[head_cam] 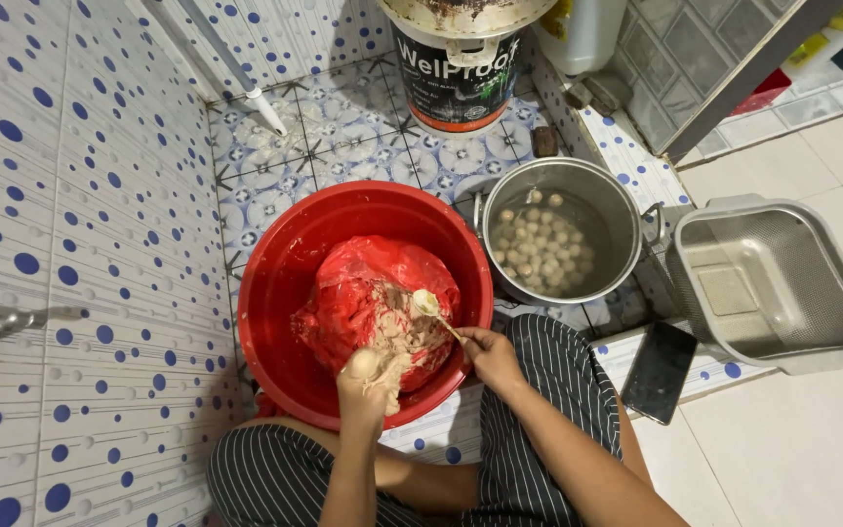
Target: Using a spoon to portion meat mixture from a large bowl into a pot of water to make meatballs.
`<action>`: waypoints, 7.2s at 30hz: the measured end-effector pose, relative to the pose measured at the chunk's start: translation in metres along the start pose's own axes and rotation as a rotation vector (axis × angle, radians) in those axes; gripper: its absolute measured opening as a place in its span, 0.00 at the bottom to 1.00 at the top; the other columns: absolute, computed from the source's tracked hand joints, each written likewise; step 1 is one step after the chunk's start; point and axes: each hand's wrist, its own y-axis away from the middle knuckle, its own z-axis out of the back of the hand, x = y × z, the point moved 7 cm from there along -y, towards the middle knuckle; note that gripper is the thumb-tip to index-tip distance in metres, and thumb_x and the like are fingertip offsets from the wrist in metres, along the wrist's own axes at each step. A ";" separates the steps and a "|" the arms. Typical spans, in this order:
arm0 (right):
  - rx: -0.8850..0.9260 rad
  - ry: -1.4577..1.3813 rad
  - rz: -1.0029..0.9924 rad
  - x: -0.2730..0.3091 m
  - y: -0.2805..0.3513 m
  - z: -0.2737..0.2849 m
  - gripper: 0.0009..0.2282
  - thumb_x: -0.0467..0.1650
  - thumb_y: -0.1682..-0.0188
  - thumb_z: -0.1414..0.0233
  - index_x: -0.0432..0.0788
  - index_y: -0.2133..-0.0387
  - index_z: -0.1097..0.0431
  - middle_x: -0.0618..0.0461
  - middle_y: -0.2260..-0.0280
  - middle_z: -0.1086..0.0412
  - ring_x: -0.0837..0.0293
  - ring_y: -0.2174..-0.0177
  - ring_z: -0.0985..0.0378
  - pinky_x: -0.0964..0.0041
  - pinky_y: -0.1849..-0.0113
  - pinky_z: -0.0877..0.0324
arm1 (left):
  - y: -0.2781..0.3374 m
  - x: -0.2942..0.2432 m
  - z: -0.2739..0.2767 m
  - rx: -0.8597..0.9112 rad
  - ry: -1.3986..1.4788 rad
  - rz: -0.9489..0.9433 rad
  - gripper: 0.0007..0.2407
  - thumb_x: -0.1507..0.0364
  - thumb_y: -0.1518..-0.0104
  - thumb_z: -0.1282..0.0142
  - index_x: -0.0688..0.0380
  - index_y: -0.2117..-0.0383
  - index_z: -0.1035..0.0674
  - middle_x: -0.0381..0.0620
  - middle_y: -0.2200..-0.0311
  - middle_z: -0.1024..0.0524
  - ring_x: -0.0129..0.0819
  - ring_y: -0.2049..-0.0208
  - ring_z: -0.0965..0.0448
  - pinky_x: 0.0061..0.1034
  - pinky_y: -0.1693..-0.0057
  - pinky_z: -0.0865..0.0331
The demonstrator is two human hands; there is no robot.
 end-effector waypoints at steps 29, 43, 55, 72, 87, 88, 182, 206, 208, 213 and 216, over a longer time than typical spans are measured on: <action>-0.050 -0.080 0.212 -0.016 -0.014 0.005 0.11 0.23 0.50 0.49 0.31 0.56 0.24 0.41 0.86 0.31 0.57 0.93 0.35 0.69 0.86 0.41 | 0.024 -0.026 -0.018 0.210 0.281 -0.341 0.12 0.85 0.58 0.51 0.74 0.68 0.19 0.60 0.76 0.22 0.36 0.73 0.24 0.36 0.67 0.24; -0.043 -0.065 0.222 -0.010 -0.012 0.003 0.12 0.23 0.50 0.49 0.30 0.55 0.25 0.42 0.85 0.31 0.58 0.92 0.35 0.69 0.85 0.41 | 0.030 -0.036 -0.025 0.231 0.244 -0.164 0.11 0.81 0.49 0.36 0.62 0.59 0.17 0.57 0.81 0.21 0.30 0.92 0.30 0.20 0.89 0.32; -0.045 -0.074 0.228 -0.011 -0.012 0.002 0.12 0.23 0.50 0.49 0.29 0.55 0.25 0.42 0.86 0.32 0.58 0.92 0.36 0.69 0.86 0.41 | 0.044 -0.066 -0.020 0.144 0.097 -0.302 0.07 0.87 0.58 0.35 0.68 0.73 0.19 0.52 0.83 0.24 0.29 0.79 0.27 0.31 0.73 0.25; -0.036 -0.063 0.228 -0.020 -0.020 0.003 0.12 0.23 0.50 0.49 0.30 0.55 0.25 0.41 0.86 0.31 0.57 0.93 0.35 0.68 0.86 0.40 | 0.032 -0.042 -0.019 0.188 0.152 -0.139 0.11 0.78 0.51 0.31 0.66 0.63 0.18 0.52 0.88 0.26 0.29 0.94 0.31 0.20 0.90 0.33; -0.113 0.112 0.372 0.039 0.040 0.010 0.11 0.24 0.49 0.47 0.37 0.55 0.21 0.31 0.74 0.22 0.52 0.76 0.25 0.58 0.70 0.28 | 0.020 -0.029 -0.012 0.243 0.255 -0.081 0.07 0.70 0.39 0.43 0.61 0.70 0.23 0.49 0.87 0.31 0.27 0.91 0.33 0.20 0.90 0.36; -0.114 0.114 0.365 0.055 0.057 0.012 0.11 0.24 0.49 0.47 0.37 0.55 0.21 0.31 0.74 0.22 0.52 0.76 0.25 0.58 0.70 0.28 | 0.016 -0.023 -0.015 0.244 0.255 -0.073 0.07 0.70 0.39 0.43 0.61 0.70 0.23 0.49 0.87 0.31 0.27 0.91 0.33 0.20 0.90 0.36; -0.034 0.190 0.095 0.088 0.051 0.077 0.09 0.27 0.49 0.47 0.38 0.59 0.22 0.40 0.72 0.24 0.54 0.75 0.28 0.64 0.73 0.33 | -0.017 -0.017 -0.002 -0.090 0.406 0.131 0.07 0.84 0.46 0.41 0.65 0.63 0.22 0.52 0.69 0.22 0.37 0.70 0.22 0.30 0.64 0.25; 0.474 0.165 -0.005 0.074 0.092 0.012 0.11 0.23 0.47 0.49 0.40 0.59 0.18 0.53 0.84 0.31 0.66 0.88 0.42 0.74 0.84 0.49 | 0.028 -0.039 -0.020 0.261 -0.388 -0.226 0.08 0.67 0.41 0.41 0.57 0.61 0.18 0.45 0.70 0.16 0.28 0.70 0.14 0.14 0.65 0.16; 0.479 0.309 0.056 0.083 0.098 0.012 0.10 0.24 0.47 0.49 0.43 0.60 0.18 0.55 0.83 0.30 0.66 0.85 0.38 0.75 0.80 0.45 | 0.029 -0.037 -0.014 0.182 -0.190 0.012 0.08 0.71 0.42 0.40 0.59 0.60 0.17 0.48 0.62 0.13 0.34 0.58 0.12 0.18 0.52 0.14; 0.402 0.361 -0.012 0.085 0.103 0.020 0.11 0.24 0.45 0.50 0.44 0.58 0.19 0.55 0.80 0.28 0.68 0.85 0.41 0.79 0.82 0.47 | -0.002 -0.005 0.021 -0.092 0.304 0.165 0.09 0.82 0.38 0.47 0.66 0.53 0.21 0.52 0.59 0.21 0.38 0.59 0.20 0.21 0.52 0.22; 0.283 0.236 0.029 0.047 0.072 0.023 0.09 0.25 0.45 0.49 0.42 0.59 0.19 0.55 0.80 0.29 0.66 0.83 0.38 0.78 0.80 0.43 | -0.031 0.030 0.033 -0.085 0.378 0.085 0.07 0.82 0.43 0.41 0.63 0.60 0.19 0.50 0.64 0.20 0.37 0.64 0.21 0.26 0.61 0.25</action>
